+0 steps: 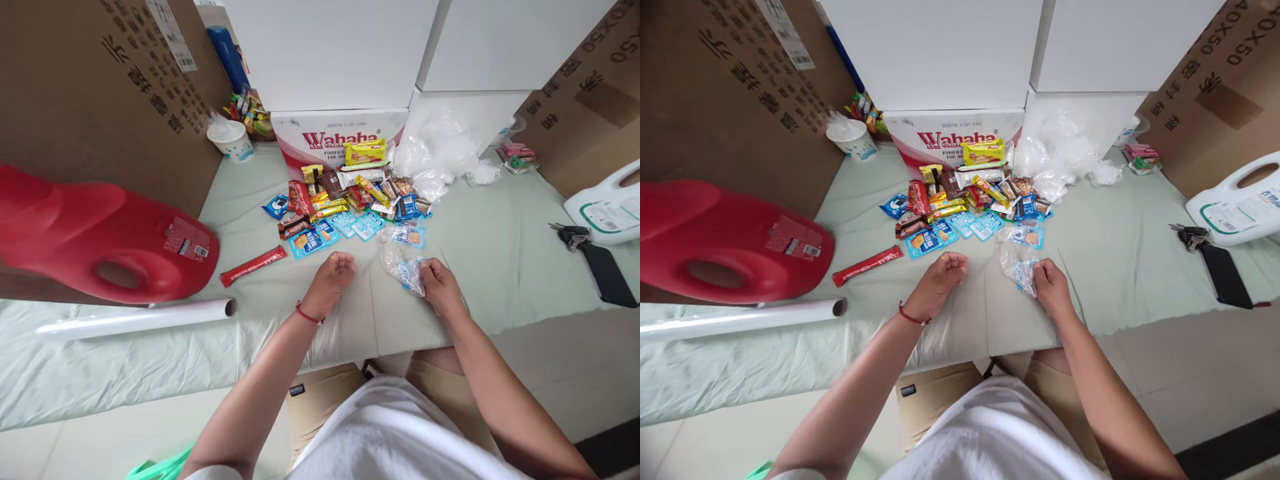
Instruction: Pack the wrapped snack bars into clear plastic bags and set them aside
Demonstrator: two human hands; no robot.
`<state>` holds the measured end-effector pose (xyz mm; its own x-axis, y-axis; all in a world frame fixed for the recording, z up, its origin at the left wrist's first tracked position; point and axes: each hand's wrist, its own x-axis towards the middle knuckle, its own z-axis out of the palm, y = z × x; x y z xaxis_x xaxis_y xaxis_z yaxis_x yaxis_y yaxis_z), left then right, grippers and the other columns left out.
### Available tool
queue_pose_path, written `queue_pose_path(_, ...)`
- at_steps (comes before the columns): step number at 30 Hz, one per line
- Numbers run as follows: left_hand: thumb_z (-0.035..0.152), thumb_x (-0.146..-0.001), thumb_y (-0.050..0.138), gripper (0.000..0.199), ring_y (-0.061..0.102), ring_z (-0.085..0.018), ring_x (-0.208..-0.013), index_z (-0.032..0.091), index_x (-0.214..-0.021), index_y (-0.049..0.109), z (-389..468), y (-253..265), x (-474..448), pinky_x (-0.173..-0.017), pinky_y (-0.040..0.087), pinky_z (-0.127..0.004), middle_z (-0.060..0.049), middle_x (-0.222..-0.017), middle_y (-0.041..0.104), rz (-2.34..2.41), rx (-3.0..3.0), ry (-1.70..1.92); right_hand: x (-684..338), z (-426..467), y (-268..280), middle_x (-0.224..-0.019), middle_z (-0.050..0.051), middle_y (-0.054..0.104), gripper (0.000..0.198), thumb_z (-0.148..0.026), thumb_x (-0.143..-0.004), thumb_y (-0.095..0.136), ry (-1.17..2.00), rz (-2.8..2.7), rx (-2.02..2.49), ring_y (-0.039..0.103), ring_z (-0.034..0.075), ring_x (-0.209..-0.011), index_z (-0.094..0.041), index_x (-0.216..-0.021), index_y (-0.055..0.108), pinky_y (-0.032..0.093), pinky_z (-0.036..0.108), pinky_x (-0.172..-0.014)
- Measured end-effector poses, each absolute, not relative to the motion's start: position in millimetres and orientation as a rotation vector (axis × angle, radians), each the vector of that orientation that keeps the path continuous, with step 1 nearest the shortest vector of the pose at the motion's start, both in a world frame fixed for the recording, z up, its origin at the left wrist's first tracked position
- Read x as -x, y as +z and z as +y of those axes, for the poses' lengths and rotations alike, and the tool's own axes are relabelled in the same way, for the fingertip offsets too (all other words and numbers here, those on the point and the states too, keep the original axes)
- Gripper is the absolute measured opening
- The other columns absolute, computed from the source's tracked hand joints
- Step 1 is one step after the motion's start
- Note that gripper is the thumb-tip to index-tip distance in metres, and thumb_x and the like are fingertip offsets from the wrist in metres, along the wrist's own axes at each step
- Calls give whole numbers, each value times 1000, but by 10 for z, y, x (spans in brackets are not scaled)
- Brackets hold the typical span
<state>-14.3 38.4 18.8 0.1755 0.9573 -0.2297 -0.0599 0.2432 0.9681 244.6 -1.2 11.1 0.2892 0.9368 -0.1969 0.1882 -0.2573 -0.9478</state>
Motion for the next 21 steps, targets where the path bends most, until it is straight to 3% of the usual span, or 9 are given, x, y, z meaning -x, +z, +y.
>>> queue_pose_path(4,19,-80,66,24,60,-22,-99,20,-103,65,538,125,-125,-87,50,-36,-8,-108,61,1287,-1624,1032,-2472,-25,11,-54,-5,47,33,-54,-95,58,1030,-1083,1662,37,14,-48,-26,-77,51,30,29,-46)
queue_pose_path(7,21,-84,67,25,56,-28,-110,21,-109,68,710,96,-341,-102,45,-45,-10,-113,61,1296,-1981,1027,-2480,-38,-41,-58,-4,48,34,-55,-95,58,1027,-1110,1652,40,15,-51,-26,-78,53,32,29,-48)
queue_pose_path(10,22,-82,73,42,50,-33,-121,23,-123,68,935,57,-587,-104,40,-50,-13,-127,60,1286,-2204,940,-2485,-40,-58,-60,-3,51,35,-58,-94,57,1026,-1123,1645,43,16,-53,-26,-79,53,34,29,-49)
queue_pose_path(12,17,-79,74,38,48,-35,-126,24,-117,73,1096,18,-714,-104,38,-51,-13,-128,62,1268,-2265,850,-2494,-38,-58,-59,-3,52,36,-59,-94,57,1022,-1132,1655,43,16,-52,-26,-80,53,34,29,-48)
queue_pose_path(16,17,-84,68,11,57,-30,-114,23,-81,76,1324,-43,-680,-102,40,-49,-9,-100,72,1172,-2064,898,-2523,-42,-53,-56,-3,51,35,-58,-93,59,1043,-1105,1653,41,15,-49,-26,-79,53,32,28,-45)
queue_pose_path(18,27,-85,68,9,62,-25,-101,23,-83,77,1346,-29,-487,-97,45,-43,-8,-95,73,1098,-1805,1037,-2533,-47,-46,-53,-4,50,34,-57,-92,60,1084,-1051,1625,40,15,-47,-26,-79,53,31,28,-45)
queue_pose_path(21,45,-79,79,24,65,-22,-93,23,-87,77,1246,74,-44,-87,50,-36,-6,-95,74,1006,-1445,1162,-2530,-50,-13,-56,-4,55,32,-55,-91,61,1135,-948,1574,38,14,-43,-27,-79,52,32,29,-44)
